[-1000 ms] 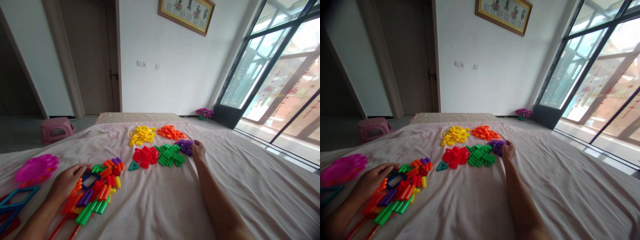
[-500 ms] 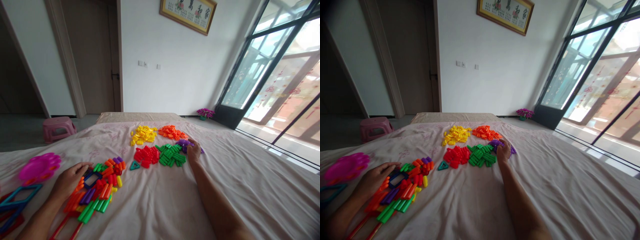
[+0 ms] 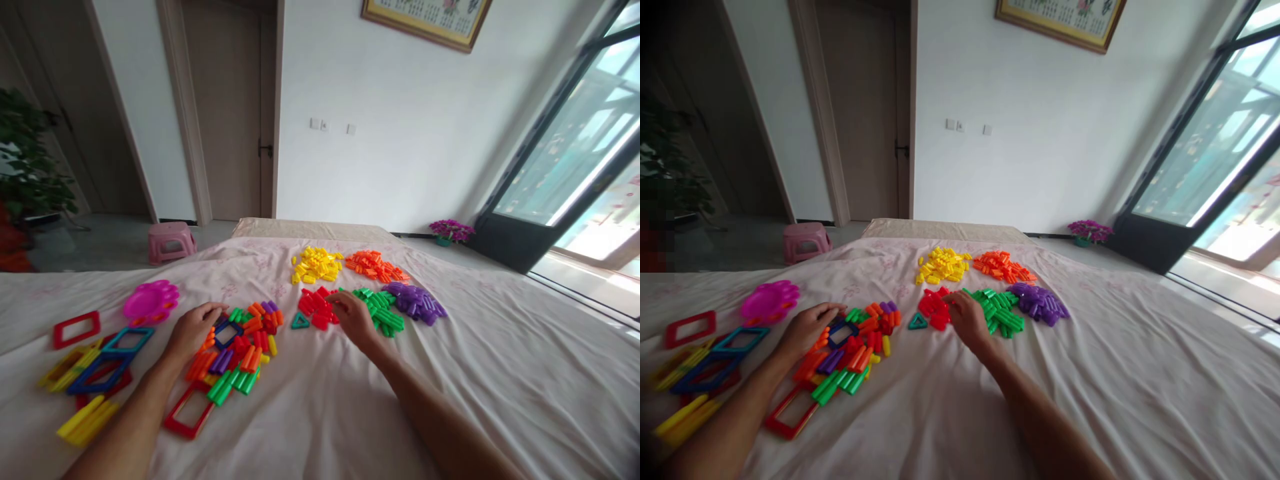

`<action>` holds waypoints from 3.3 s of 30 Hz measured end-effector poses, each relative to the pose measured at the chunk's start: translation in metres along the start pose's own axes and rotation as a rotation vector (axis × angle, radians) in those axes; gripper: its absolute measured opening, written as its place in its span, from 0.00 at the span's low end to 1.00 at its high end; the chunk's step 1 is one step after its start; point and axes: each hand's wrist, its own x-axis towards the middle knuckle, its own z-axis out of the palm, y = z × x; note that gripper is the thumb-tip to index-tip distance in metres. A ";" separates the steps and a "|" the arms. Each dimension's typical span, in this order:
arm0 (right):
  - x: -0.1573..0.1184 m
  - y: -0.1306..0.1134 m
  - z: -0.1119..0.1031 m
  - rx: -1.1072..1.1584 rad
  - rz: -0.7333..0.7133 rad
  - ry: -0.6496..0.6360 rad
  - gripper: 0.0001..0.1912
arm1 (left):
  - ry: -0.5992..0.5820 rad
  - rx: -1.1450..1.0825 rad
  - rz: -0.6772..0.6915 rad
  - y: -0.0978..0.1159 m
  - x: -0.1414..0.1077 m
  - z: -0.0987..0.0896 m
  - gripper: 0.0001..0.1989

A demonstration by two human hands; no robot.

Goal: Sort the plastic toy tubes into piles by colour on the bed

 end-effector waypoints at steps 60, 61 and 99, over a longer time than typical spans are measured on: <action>-0.018 -0.130 0.113 0.537 -0.019 -0.569 0.16 | -0.024 0.026 0.015 0.010 -0.003 -0.002 0.19; -0.015 -0.127 0.114 0.664 0.085 -0.555 0.15 | -0.022 0.035 0.013 0.011 -0.003 -0.002 0.19; 0.030 0.061 -0.028 -0.622 0.389 0.076 0.17 | 0.025 0.019 -0.019 0.008 -0.001 -0.003 0.21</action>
